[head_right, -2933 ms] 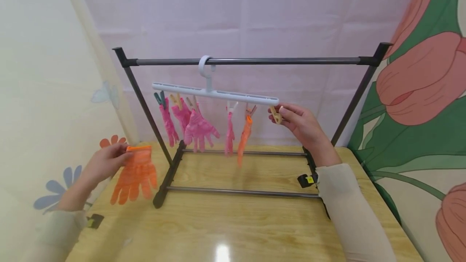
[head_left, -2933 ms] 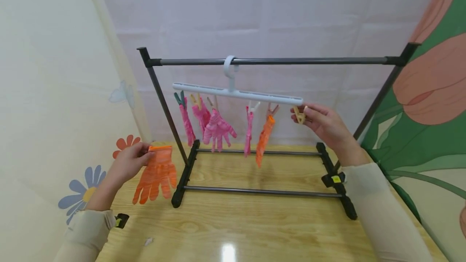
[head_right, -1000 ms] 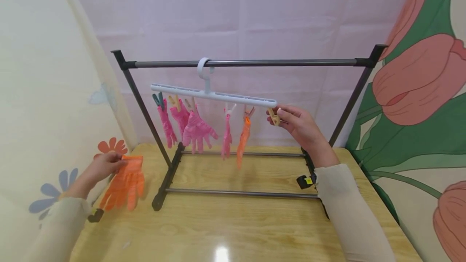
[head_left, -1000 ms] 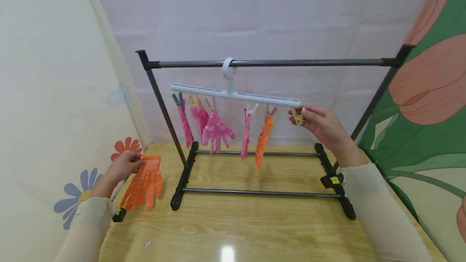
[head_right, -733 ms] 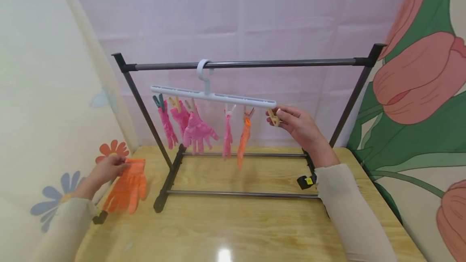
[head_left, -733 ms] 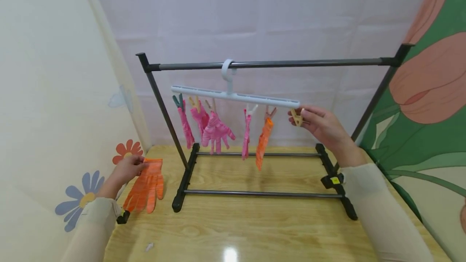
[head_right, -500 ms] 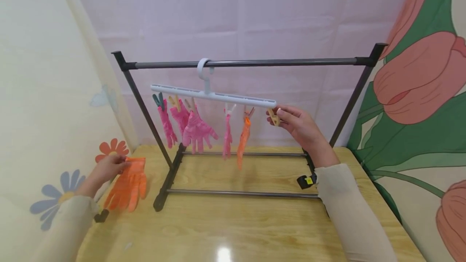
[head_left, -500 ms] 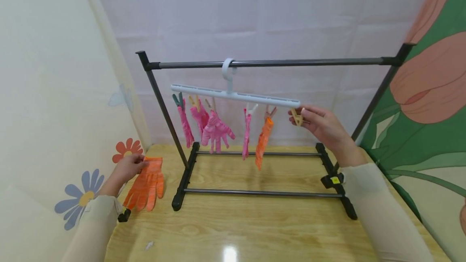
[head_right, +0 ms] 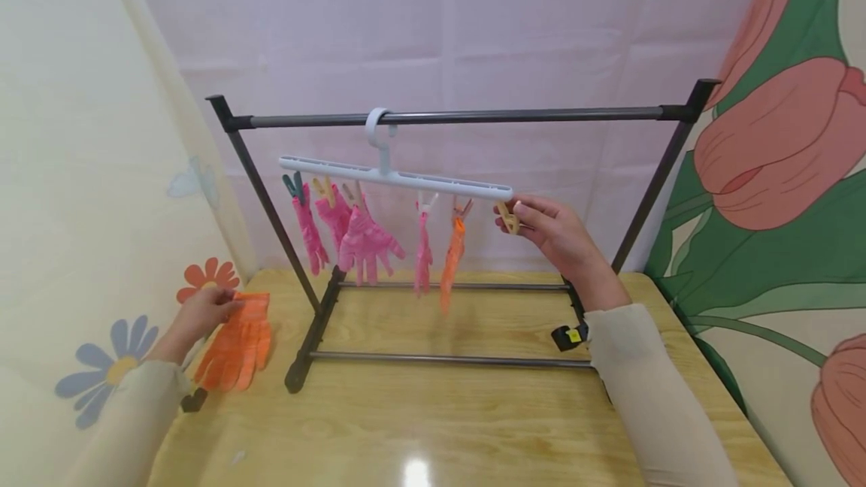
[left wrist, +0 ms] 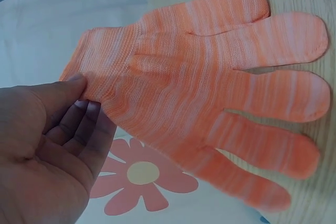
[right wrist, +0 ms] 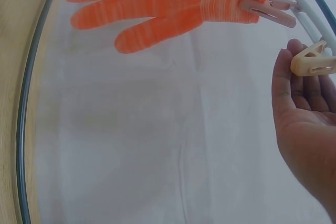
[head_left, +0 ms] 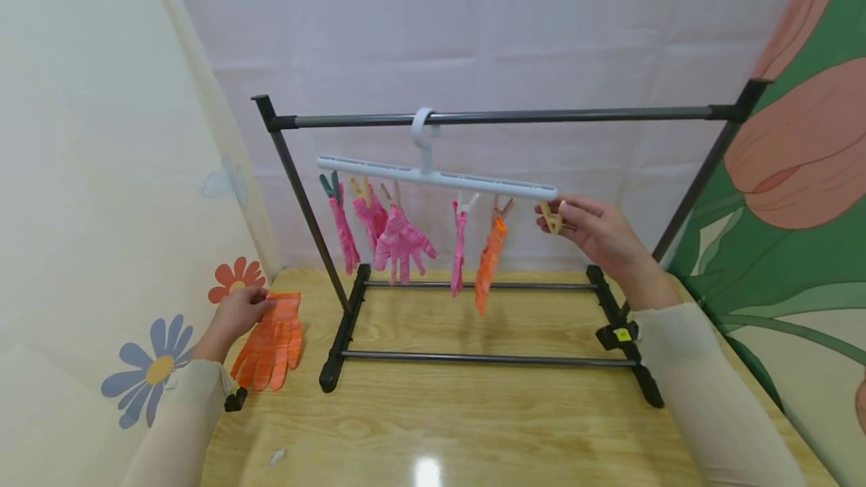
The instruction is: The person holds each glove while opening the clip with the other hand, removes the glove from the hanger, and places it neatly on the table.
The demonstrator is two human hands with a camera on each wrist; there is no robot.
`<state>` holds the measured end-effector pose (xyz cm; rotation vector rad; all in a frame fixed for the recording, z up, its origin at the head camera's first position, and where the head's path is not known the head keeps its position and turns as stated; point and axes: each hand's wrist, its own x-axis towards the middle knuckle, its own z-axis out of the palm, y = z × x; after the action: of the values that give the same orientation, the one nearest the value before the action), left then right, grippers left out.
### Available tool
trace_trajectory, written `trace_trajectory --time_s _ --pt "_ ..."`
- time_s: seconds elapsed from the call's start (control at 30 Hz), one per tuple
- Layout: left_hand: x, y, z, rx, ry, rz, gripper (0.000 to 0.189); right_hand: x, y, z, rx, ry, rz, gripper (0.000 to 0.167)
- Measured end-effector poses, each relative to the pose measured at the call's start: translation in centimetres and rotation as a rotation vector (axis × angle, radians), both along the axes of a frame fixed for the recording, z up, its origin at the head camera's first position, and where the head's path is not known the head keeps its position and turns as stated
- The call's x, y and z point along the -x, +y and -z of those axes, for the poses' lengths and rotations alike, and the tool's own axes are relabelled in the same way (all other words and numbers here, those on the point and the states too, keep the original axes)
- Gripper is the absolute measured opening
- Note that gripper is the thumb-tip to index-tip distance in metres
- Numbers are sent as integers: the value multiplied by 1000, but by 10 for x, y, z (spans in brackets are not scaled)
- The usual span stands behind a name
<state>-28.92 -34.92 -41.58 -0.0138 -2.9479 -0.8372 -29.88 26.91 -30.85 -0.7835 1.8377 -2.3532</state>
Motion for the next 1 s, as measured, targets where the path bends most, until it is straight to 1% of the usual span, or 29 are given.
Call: trace_trajectory --time_s 0.07,0.23,0.33,0.43,0.5,0.7,0.83,1.0 --pt "2 -2 2 12 -5 -9 28 -1 0 0 1 1 -1 25" --pt "6 -6 5 0 -45 -40 31 -2 0 -1 7 -9 14 24" --pt "6 -10 9 3 -21 -29 25 -2 0 -1 -8 -17 31 24" --pt "4 -13 14 19 20 -15 19 -3 -1 -2 -33 -28 51 26" --pt "4 -15 16 19 18 -19 18 -3 -1 -2 -44 -37 60 26" --pt "3 -19 20 -2 -36 -63 27 -4 0 -2 -28 -44 41 26" --pt "3 -19 23 7 -32 -79 29 -4 1 -2 -27 -37 28 27" --pt "3 -19 26 -7 -29 -106 28 -3 1 -3 -28 -30 13 27"
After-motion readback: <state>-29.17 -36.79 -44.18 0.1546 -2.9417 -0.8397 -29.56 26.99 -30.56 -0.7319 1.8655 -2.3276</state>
